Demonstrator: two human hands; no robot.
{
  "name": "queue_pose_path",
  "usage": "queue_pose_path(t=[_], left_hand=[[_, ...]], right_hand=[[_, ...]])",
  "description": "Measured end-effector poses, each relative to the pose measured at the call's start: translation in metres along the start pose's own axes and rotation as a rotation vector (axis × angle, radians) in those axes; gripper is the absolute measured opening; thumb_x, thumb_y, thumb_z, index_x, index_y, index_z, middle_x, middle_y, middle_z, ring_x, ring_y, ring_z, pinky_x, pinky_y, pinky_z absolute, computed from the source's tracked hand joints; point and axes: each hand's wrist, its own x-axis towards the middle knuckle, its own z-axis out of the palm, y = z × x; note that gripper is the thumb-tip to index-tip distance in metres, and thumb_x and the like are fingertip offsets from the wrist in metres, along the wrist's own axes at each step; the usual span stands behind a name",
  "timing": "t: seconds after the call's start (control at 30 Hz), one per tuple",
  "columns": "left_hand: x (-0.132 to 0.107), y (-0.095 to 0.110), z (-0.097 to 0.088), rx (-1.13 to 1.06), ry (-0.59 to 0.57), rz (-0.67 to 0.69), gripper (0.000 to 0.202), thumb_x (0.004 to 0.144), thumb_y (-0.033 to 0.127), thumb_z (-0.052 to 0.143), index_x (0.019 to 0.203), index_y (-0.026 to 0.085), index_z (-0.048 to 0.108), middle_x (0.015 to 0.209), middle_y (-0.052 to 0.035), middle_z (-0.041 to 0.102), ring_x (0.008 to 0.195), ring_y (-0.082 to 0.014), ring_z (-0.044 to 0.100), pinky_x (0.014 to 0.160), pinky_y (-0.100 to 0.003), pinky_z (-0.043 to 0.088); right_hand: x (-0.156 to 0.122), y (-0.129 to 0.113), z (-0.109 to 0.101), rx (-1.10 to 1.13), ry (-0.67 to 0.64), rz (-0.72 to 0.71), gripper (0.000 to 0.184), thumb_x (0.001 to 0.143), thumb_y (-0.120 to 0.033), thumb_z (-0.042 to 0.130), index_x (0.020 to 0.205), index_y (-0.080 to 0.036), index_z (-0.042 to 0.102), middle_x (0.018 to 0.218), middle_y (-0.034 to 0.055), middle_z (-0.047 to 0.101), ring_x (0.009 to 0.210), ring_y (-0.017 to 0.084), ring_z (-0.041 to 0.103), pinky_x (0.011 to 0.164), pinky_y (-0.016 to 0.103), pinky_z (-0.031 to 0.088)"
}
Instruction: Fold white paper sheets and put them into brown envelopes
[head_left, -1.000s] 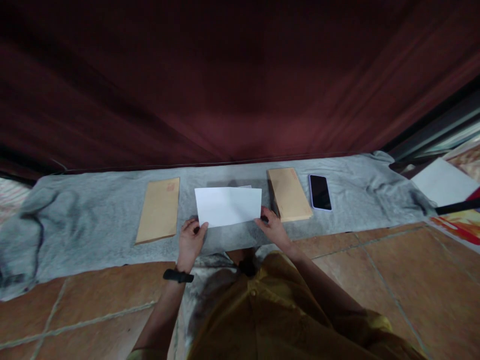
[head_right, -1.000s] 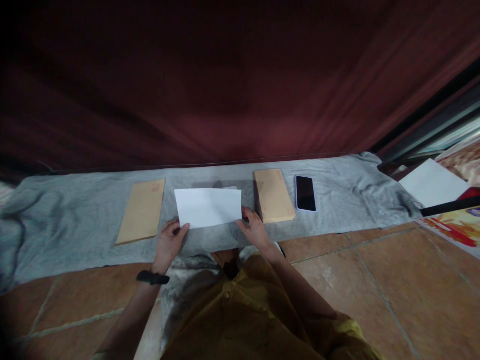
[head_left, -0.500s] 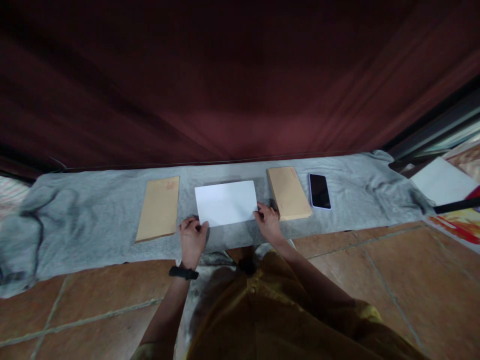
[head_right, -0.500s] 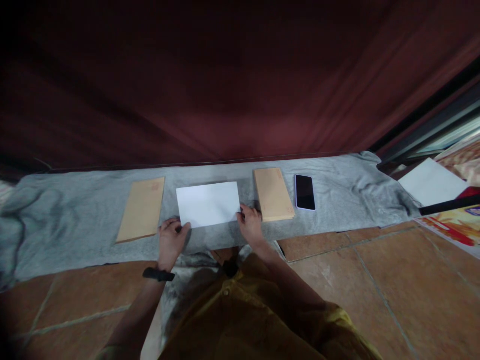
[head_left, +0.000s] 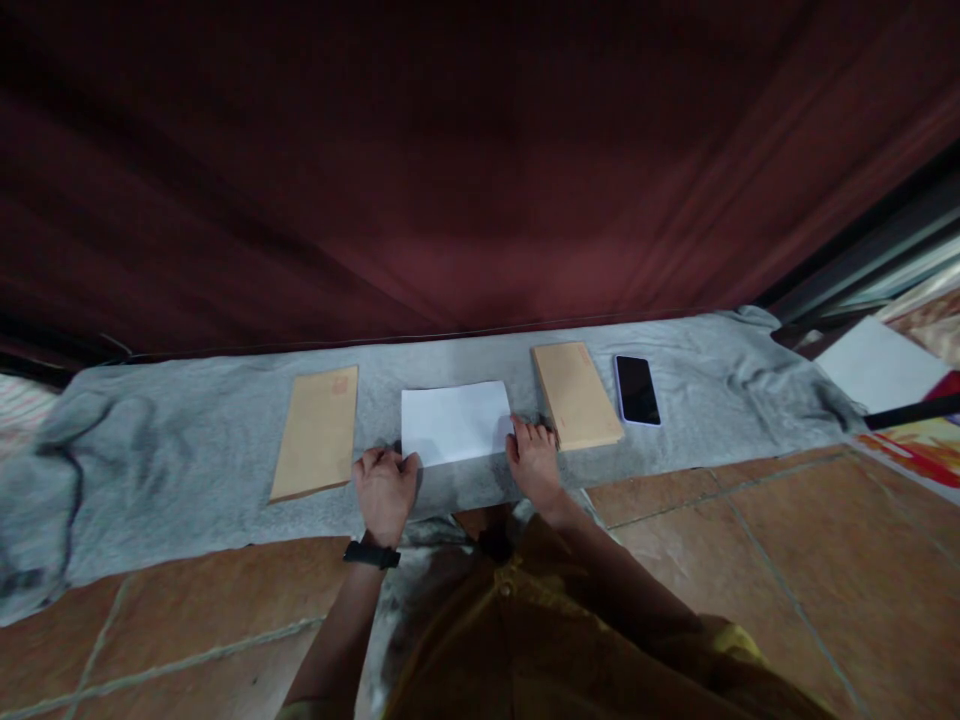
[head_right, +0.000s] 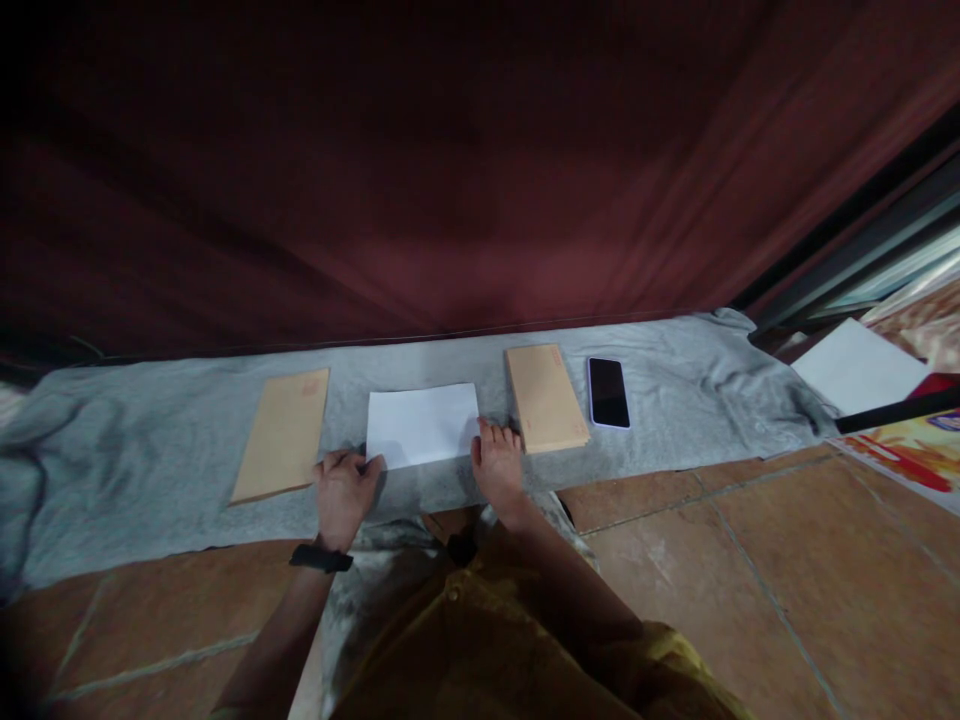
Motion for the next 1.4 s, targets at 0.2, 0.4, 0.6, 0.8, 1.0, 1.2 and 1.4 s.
queue_pose_path(t=[0.2,0.4,0.6,0.8,1.0,1.2,1.4], left_hand=[[-0.001,0.002,-0.001,0.059,-0.010,-0.011,0.036,0.088,0.042,0.042,0.078,0.017,0.067,0.094,-0.0168,0.068,0.109,-0.0330,0.055,0.100,-0.048,0.040],[-0.003,0.006,-0.005,0.122,0.000,-0.009,0.035,0.089,0.041,0.042,0.080,0.018,0.067,0.102,-0.0171,0.066,0.103,-0.0317,0.057,0.096,-0.046,0.043],[-0.001,0.006,-0.007,0.153,-0.025,0.012,0.035,0.090,0.041,0.042,0.079,0.018,0.067,0.097,-0.0160,0.066,0.104,-0.0316,0.057,0.097,-0.045,0.043],[-0.001,0.005,-0.006,0.132,-0.010,0.009,0.035,0.089,0.041,0.042,0.078,0.018,0.067,0.093,-0.0160,0.067,0.102,-0.0321,0.058,0.096,-0.046,0.044],[0.001,0.003,-0.007,0.111,-0.011,0.035,0.034,0.089,0.042,0.043,0.073,0.020,0.065,0.091,-0.0160,0.067,0.102,-0.0326,0.059,0.095,-0.047,0.045],[0.001,0.004,-0.008,0.125,-0.041,0.020,0.035,0.088,0.040,0.043,0.075,0.019,0.067,0.092,-0.0165,0.068,0.103,-0.0326,0.058,0.096,-0.046,0.044],[0.001,0.003,-0.005,0.119,-0.021,0.014,0.035,0.089,0.041,0.043,0.077,0.019,0.067,0.091,-0.0160,0.067,0.103,-0.0321,0.058,0.094,-0.046,0.044]], right_hand=[[0.004,-0.004,-0.006,-0.040,-0.055,-0.036,0.037,0.101,-0.023,0.043,0.134,-0.015,0.057,0.107,0.0124,0.068,0.100,0.028,0.055,0.089,0.041,0.038],[0.005,-0.005,-0.005,-0.063,-0.092,-0.046,0.037,0.100,-0.024,0.044,0.133,-0.016,0.058,0.109,0.0123,0.067,0.101,0.028,0.054,0.091,0.042,0.038],[0.005,-0.005,-0.007,-0.065,-0.111,-0.044,0.037,0.101,-0.024,0.043,0.134,-0.015,0.058,0.108,0.0132,0.066,0.102,0.029,0.054,0.091,0.043,0.040],[0.005,-0.010,-0.007,0.012,-0.052,-0.203,0.042,0.097,-0.018,0.048,0.139,-0.015,0.055,0.142,0.0154,0.055,0.128,0.029,0.047,0.113,0.050,0.031],[-0.005,-0.038,0.001,0.168,-0.070,-0.497,0.046,0.102,-0.031,0.046,0.146,-0.018,0.049,0.158,0.0086,0.041,0.146,0.024,0.034,0.121,0.046,0.027],[-0.011,-0.046,0.003,0.140,-0.130,-0.493,0.049,0.104,-0.042,0.046,0.149,-0.022,0.045,0.160,0.0078,0.037,0.147,0.026,0.033,0.121,0.050,0.025],[-0.011,-0.042,0.003,0.132,-0.137,-0.476,0.048,0.105,-0.043,0.043,0.149,-0.024,0.045,0.159,0.0064,0.039,0.146,0.026,0.034,0.121,0.053,0.024]])
